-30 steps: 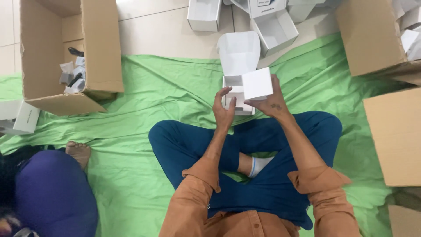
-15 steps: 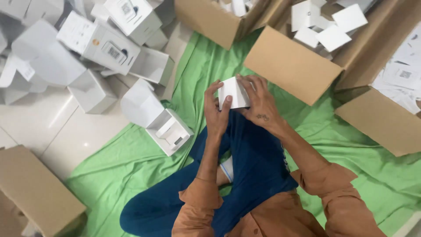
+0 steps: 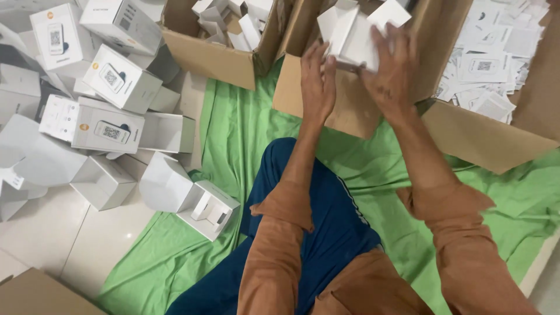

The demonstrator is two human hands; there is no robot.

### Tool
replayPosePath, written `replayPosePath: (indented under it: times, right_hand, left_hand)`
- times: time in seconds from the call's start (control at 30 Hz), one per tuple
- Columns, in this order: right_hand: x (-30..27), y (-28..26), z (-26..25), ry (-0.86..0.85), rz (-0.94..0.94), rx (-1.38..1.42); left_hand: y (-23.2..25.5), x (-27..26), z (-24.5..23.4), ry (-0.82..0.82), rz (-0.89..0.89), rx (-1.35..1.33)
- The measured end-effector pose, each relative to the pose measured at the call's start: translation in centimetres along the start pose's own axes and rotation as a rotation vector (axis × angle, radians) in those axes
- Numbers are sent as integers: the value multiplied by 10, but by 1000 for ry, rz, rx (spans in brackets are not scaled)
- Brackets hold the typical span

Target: The person folds white product boxes and inserts instructional leaflets into them before placing them in larger containers.

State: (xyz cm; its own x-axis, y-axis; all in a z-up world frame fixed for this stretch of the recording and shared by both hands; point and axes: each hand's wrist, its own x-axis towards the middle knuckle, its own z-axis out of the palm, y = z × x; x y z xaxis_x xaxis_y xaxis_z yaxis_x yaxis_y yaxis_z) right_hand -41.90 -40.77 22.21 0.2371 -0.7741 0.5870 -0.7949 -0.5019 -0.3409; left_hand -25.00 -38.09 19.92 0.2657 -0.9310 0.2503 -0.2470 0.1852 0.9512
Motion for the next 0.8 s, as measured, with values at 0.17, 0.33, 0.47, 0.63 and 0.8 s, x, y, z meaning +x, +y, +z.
replayPosePath:
  times: [0.17,0.33,0.47,0.63,0.8]
  right_hand:
    - [28,58,66,-142,-138,-164]
    - [19,11,108,-394,-102,-69]
    - [-11,-129,51,-141,-253,223]
    - [-95,-269,90,-282,-198,601]
    - [-215,-391,200,-743,-626,710]
  left_hand:
    - [-33,3,-15,137,104,204]
    - [-78,0,-32,41,23,200]
    - [-39,-55,-101,70,233,165]
    - [-67,-212,-273,447,-77,420]
    - [-145,-318,-384,455,-254,1000]
